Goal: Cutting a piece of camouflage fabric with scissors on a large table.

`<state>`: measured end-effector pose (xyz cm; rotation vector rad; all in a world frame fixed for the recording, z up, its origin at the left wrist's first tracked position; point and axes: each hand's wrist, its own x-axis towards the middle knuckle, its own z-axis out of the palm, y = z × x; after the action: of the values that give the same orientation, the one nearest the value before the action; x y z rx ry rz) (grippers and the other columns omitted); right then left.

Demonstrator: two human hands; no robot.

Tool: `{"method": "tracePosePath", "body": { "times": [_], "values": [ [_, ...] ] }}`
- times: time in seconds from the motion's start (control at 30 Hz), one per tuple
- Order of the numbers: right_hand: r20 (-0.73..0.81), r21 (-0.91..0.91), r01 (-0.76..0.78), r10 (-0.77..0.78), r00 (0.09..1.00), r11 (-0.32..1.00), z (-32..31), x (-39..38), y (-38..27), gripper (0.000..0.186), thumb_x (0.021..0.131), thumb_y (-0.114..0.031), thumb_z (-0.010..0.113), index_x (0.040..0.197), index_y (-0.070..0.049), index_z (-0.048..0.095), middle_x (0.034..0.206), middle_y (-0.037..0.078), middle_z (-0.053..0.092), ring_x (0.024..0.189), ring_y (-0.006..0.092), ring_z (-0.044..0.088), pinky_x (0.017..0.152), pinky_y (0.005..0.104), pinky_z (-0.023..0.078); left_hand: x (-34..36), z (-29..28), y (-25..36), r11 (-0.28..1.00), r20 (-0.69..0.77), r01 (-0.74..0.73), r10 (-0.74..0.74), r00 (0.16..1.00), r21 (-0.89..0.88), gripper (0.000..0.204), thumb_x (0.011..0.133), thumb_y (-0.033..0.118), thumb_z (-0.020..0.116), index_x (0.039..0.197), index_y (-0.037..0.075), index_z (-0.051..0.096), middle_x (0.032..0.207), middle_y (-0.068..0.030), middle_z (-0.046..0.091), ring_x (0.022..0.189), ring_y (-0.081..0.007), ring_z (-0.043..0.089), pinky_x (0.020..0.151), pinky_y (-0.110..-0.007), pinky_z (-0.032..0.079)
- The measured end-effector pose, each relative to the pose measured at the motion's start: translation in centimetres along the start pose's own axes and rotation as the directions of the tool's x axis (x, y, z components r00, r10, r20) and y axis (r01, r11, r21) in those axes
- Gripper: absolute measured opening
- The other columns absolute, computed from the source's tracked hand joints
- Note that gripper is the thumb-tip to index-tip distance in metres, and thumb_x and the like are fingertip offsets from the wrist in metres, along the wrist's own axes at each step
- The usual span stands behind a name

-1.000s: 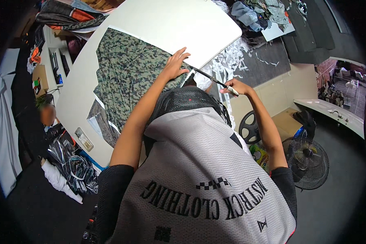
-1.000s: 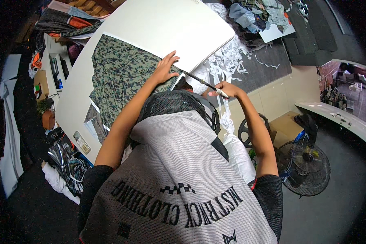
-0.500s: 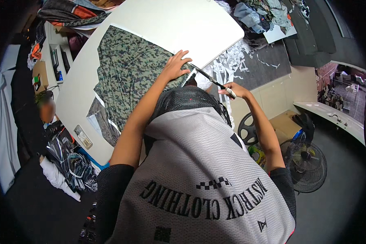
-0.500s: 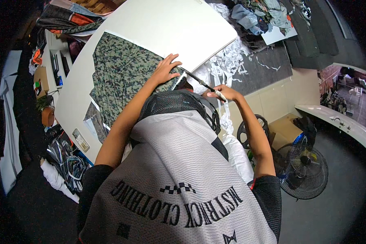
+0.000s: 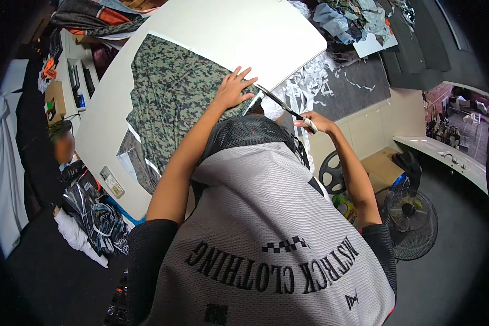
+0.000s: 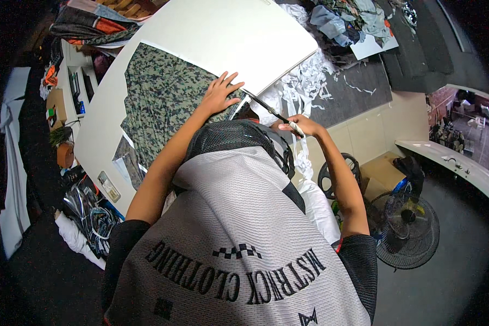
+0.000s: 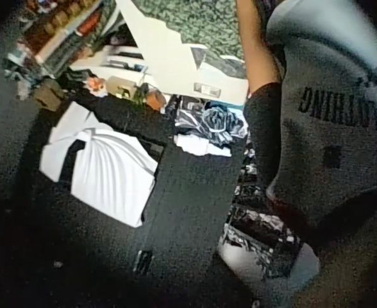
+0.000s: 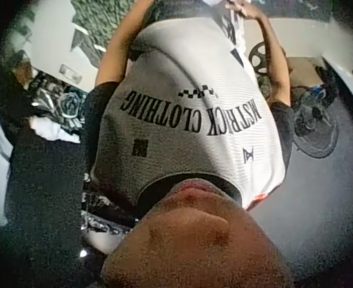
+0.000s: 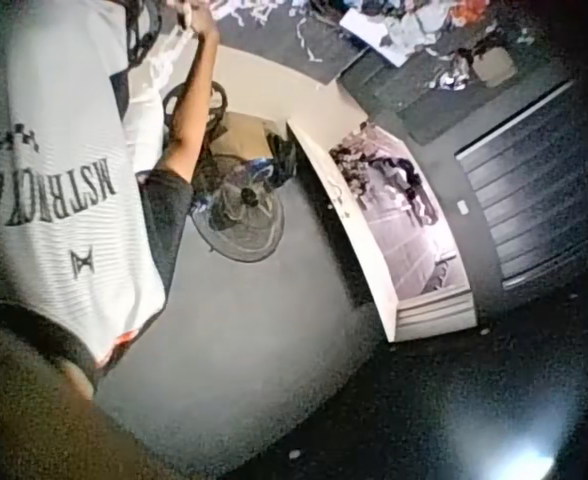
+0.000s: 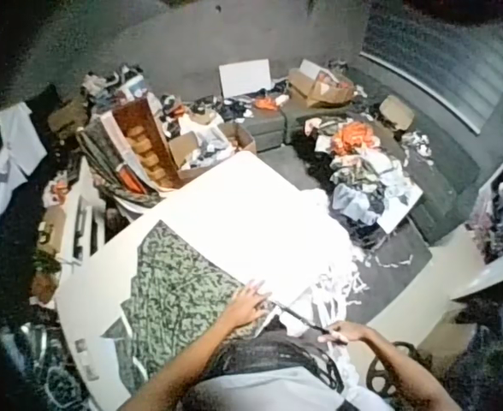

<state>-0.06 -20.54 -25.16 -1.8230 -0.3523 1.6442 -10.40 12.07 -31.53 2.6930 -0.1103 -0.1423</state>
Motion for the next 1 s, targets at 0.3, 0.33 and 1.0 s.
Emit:
{"method": "tracePosePath", "body": {
  "times": [0.3, 0.33, 1.0],
  "values": [
    [-0.040, -0.081, 0.091, -0.095, 0.995, 0.992, 0.81, 0.66, -0.23, 0.045, 0.086, -0.036, 0.072, 0.058, -0.013, 0.046, 0.050, -0.005, 0.040, 0.043, 0.0062, 0.039, 0.041, 0.0224, 0.033, 0.00, 0.01, 0.14, 1.000, -0.033, -0.001, 0.001, 0.999, 0.010, 0.057, 0.088, 0.050, 0.057, 0.141, 0.032, 0.045, 0.157, 0.0021, 0.025, 0.146, -0.0265, 0.017, 0.112, -0.047, 0.023],
    [-0.067, -0.112, 0.045, -0.052, 0.996, 0.993, 0.85, 0.71, -0.30, 0.045, 0.086, -0.036, 0.072, 0.058, -0.012, 0.046, 0.050, -0.005, 0.040, 0.043, 0.0062, 0.039, 0.041, 0.0224, 0.032, -0.01, 0.03, 0.10, 1.000, -0.015, 0.005, -0.005, 1.000, 0.000, 0.057, 0.088, 0.051, 0.056, 0.141, 0.032, 0.045, 0.157, 0.0021, 0.024, 0.146, -0.0265, 0.017, 0.112, -0.048, 0.023],
    [-0.069, -0.080, 0.109, -0.114, 0.991, 0.991, 0.95, 0.83, 0.08, 0.046, 0.084, -0.033, 0.074, 0.055, -0.014, 0.044, 0.048, -0.005, 0.040, 0.040, 0.0057, 0.038, 0.039, 0.0213, 0.032, 0.12, 0.08, -0.14, 1.000, -0.007, 0.002, -0.002, 1.000, -0.014, 0.058, 0.087, 0.054, 0.055, 0.140, 0.033, 0.047, 0.156, 0.0018, 0.024, 0.145, -0.0264, 0.017, 0.112, -0.048, 0.022]
  ]
}}
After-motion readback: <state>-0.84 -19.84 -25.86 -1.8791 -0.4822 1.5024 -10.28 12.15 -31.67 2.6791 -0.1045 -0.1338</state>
